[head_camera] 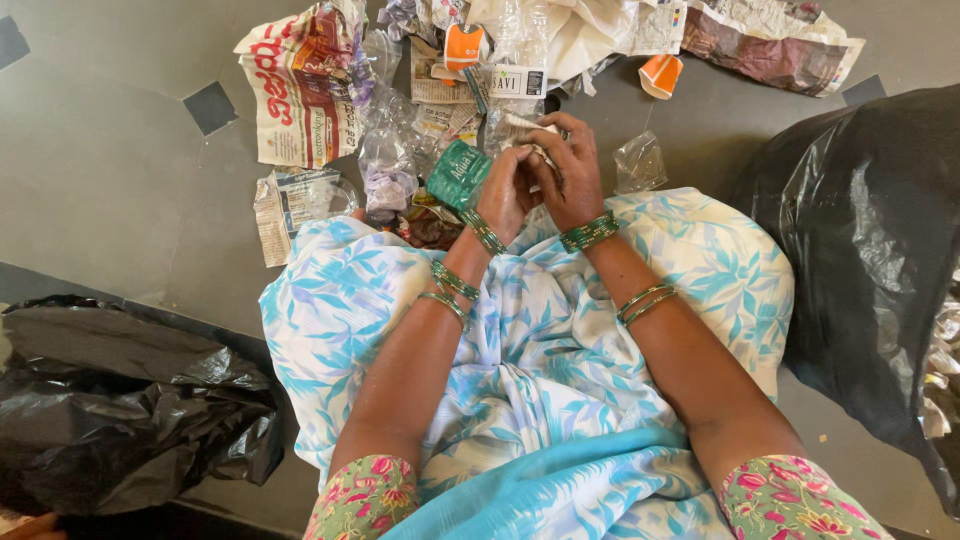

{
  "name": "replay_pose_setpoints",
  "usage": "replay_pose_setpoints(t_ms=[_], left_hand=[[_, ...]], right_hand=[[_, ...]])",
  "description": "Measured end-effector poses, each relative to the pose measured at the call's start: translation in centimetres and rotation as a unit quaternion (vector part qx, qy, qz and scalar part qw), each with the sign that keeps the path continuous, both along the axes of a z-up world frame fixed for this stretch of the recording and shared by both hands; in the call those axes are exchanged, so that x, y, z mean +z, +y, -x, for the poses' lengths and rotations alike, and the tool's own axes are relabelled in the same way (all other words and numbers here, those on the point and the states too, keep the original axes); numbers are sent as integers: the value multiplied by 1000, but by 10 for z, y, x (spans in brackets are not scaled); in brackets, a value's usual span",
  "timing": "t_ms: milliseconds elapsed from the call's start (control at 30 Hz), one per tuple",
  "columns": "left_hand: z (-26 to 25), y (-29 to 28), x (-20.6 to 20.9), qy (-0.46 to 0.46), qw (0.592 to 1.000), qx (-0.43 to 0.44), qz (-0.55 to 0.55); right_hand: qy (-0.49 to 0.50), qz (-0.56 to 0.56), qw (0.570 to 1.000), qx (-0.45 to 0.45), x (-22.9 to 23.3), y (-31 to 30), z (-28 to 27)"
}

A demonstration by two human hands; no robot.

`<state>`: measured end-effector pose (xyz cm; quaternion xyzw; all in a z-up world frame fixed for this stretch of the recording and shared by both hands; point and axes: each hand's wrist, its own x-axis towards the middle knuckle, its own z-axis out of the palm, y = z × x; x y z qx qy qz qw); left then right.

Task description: The person sits on the floor and sorts mixed waste by hand, picking up items such as paper, plastic bottles, and packaging, then placing them into a black plastic bag. The person repeatedly picks, folds, and transfers items from a pile on the floor into the bag.

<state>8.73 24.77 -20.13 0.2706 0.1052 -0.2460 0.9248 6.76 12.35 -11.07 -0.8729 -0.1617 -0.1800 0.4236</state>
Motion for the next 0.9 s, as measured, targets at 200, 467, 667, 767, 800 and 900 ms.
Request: replay_pose_setpoints(t_ms=[200, 467, 667, 767, 800, 900], left_hand=[[1, 3, 34, 64, 997, 50, 6], [10, -9, 25, -48, 988, -36, 141], [12, -24, -6, 90, 996, 11, 24], [11, -29, -20, 110, 993, 45, 9], [10, -31, -23, 118, 991, 66, 11], [8, -20, -28, 91, 992, 78, -40]], right_hand=[[-10, 10, 999, -40, -14, -6, 0], [-47, 63, 997, 6, -17, 14, 8], [-102, 165, 976, -100, -8, 16, 2], [-56, 136, 988, -48, -8, 18, 4], [-45, 108, 993, -24, -8, 18, 5], [-15, 31, 999, 36, -5, 18, 7]])
